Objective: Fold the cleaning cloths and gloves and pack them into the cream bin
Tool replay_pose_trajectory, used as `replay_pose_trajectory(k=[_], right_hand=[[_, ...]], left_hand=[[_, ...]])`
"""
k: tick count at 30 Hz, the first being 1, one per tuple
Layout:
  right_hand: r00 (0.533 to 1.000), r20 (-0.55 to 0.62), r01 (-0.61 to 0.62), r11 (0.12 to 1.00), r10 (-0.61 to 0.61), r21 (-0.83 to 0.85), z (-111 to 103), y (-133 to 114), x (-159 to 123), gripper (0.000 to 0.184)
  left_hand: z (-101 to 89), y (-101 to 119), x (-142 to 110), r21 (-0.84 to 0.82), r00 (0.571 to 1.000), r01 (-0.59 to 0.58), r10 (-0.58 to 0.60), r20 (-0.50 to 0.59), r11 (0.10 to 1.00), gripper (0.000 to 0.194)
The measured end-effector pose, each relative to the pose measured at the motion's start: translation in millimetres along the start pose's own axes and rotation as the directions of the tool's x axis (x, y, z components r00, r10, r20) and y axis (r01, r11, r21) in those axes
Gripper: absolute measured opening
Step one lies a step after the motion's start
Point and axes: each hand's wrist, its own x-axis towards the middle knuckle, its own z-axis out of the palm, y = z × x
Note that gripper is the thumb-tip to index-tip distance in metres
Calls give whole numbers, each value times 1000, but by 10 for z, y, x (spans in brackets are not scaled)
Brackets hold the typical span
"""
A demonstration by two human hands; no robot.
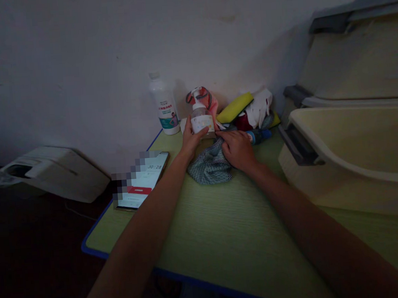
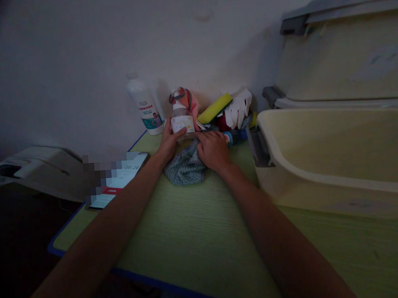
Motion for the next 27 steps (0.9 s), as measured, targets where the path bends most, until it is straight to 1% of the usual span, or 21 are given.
replay_pose_trajectory(k=[4,9,12,14,17,22,24,27], right_hand=[[1000,-1,3,1000,-3,5,-3,0,1,42],[1000,-7,0,1000,0,5,-11,-3,4,42],[1000,-13,2,1000,-2,5,-8,-2,3,42],[1000,-13,4,1000,-4,7,-5,-2,1,42],[1000,-12,4,1000,-4,9,-2,0,-1,42],[1000,-9,0,1000,0,10,2,4,-1,42],[1000,-6,1,1000,-1,12,0,2,-1,41],[1000,-5,0,1000,0,15,-8,-6,1,41]], left_hand=[[6,-8,11,2,1000,-6,6,-13,1000,80],[10,-51,43,25,999,-5,6,-34,1000,63],[2,-86,62,23,996,23,-21,-86,999,60],[-6,-103,71,35,994,39,-36,-99,999,58],[-14,-117,81,78,994,47,-39,-102,996,52],[1,-89,76,196,990,19,9,-138,981,43],[19,-55,54,240,987,11,27,-156,971,45],[51,0,11,282,977,19,41,-208,959,53]])
